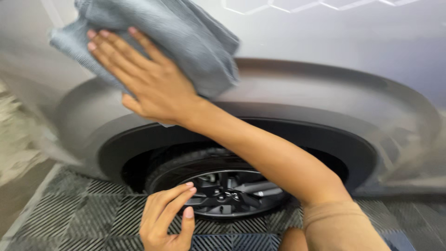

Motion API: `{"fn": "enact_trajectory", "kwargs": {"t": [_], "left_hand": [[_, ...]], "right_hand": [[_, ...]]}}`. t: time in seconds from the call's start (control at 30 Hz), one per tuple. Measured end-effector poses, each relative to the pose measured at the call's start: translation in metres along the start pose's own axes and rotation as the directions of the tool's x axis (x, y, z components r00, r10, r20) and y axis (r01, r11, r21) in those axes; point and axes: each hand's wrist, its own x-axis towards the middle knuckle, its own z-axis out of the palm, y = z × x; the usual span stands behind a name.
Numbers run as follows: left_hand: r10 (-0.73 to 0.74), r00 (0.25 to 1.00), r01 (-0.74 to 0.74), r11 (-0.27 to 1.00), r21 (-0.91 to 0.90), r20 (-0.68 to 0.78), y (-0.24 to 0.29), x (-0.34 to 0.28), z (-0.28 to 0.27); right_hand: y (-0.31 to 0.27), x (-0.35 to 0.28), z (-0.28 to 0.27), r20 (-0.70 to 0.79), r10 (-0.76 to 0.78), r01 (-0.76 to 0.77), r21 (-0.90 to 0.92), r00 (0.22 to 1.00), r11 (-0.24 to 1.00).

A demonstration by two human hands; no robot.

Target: The person applies a liquid from a small blue bottle onto a blue applicator pad and rubs it onto the front hood and bumper of a silver car. After applying the product, the person uses a gray microfiber towel to wipe and buff the treated areas, including the wheel arch and lower bumper.

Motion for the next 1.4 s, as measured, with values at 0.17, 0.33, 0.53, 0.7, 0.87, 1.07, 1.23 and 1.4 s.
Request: {"fn": "enact_trajectory", "kwargs": {"t": [0.17, 0.33, 0.53, 0.7, 0.87, 1.07, 1.23, 1.4], "left_hand": [[0.008, 0.995, -0.003, 0.998, -0.056, 0.098, 0.014, 0.006, 0.023], [0.010, 0.985, 0.002, 0.998, -0.070, 0.172, 0.025, 0.005, 0.047], [-0.005, 0.975, 0.027, 0.995, -0.097, 0.221, 0.034, -0.005, 0.061], [0.041, 0.984, -0.025, 0.995, -0.097, 0.171, 0.016, -0.009, 0.047], [-0.011, 0.995, 0.016, 0.998, -0.056, 0.101, 0.008, -0.012, 0.030], [-0.022, 0.998, 0.023, 1.000, -0.017, 0.055, 0.010, -0.005, 0.002], [-0.086, 0.996, 0.085, 0.996, 0.034, 0.031, 0.016, -0.022, -0.015], [-0.086, 0.994, 0.083, 0.996, 0.041, 0.069, 0.020, -0.022, -0.005]], "right_hand": [[0.115, -0.163, -0.099, -0.147, 0.364, -0.387, -0.183, 0.920, 0.904], [0.220, -0.395, -0.161, -0.548, 0.658, -0.829, -0.129, 0.517, 0.544], [0.202, -0.531, -0.142, -0.591, 0.799, -0.937, 0.204, 0.112, 0.282], [0.152, -0.431, -0.111, -0.296, 0.552, -0.621, -0.250, 0.780, 0.743], [0.112, -0.252, -0.112, 0.296, 0.242, -0.139, -0.330, 0.924, 0.934], [0.039, -0.084, -0.070, 0.345, -0.240, 0.324, -0.209, 0.907, 0.923], [0.030, -0.087, -0.044, 0.424, -0.317, 0.359, -0.021, 0.848, 0.933], [0.074, -0.172, -0.071, 0.542, -0.243, 0.248, 0.066, 0.804, 0.967]]}}
